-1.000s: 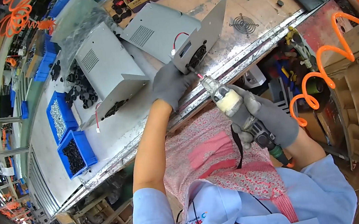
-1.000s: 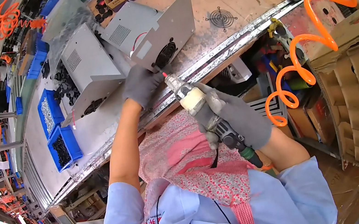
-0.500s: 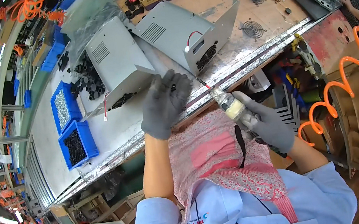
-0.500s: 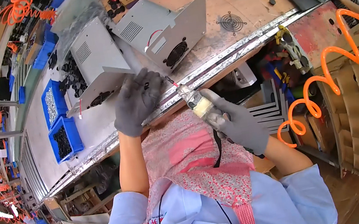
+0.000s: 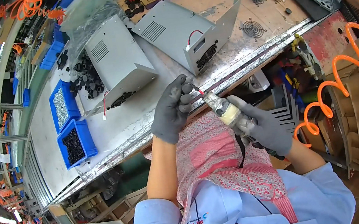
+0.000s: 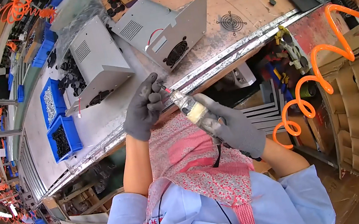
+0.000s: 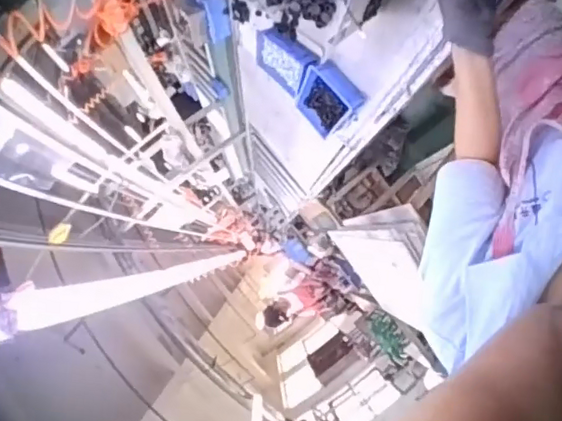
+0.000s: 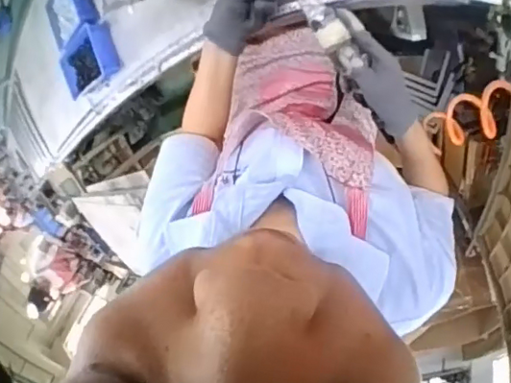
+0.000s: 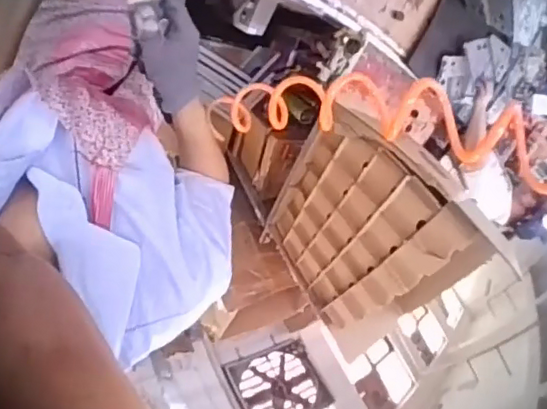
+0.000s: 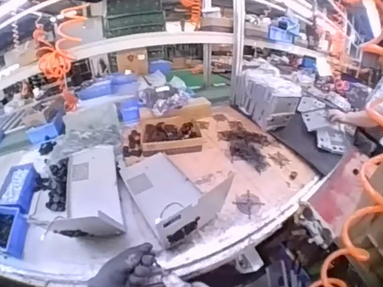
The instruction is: The recorder is assembling electronic units by installing fans, wiring, and rubber feet into metal enclosures on a production line.
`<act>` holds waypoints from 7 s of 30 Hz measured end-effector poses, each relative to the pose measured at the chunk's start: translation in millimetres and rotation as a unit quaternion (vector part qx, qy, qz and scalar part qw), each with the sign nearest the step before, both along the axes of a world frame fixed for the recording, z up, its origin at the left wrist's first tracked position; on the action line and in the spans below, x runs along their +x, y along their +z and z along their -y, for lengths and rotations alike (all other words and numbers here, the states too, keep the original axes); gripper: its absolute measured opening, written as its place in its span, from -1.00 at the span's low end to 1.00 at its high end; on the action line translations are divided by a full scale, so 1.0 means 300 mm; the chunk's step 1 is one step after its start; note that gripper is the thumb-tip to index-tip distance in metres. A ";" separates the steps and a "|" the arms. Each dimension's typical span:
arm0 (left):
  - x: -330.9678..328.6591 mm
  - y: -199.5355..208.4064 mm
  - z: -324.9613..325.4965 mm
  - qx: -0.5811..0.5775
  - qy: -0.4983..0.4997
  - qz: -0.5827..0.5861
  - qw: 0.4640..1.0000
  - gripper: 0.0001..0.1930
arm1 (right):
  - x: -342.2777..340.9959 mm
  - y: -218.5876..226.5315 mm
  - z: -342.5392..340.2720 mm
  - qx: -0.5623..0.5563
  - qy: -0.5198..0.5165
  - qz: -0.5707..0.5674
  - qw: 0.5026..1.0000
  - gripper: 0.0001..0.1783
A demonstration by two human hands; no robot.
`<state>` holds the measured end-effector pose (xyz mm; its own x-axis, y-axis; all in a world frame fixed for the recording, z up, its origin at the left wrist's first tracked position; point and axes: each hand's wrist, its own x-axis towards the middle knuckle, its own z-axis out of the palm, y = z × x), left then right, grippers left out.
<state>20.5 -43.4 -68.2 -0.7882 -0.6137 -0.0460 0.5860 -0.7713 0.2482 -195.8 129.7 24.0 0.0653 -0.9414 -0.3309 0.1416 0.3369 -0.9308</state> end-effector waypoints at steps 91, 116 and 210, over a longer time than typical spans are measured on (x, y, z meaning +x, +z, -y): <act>-0.008 0.064 0.044 -0.101 0.055 0.289 0.950 -0.55 | 0.008 0.004 0.011 -0.015 0.036 -0.043 0.998 -0.34; -0.073 0.173 -0.032 -0.164 0.037 0.399 0.902 -0.51 | -0.003 -0.013 0.014 -0.019 0.027 -0.022 0.999 -0.34; -0.087 0.110 0.053 -0.565 0.294 0.528 0.562 -0.56 | -0.365 -0.008 1.501 -0.285 0.047 -0.585 0.758 -0.66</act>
<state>-5.5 -59.2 -35.2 -0.3344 -0.8609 0.3835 -0.2765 0.4786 0.8334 -305.4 -320.5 21.7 0.1164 -0.9625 0.2450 -0.8928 -0.2095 -0.3987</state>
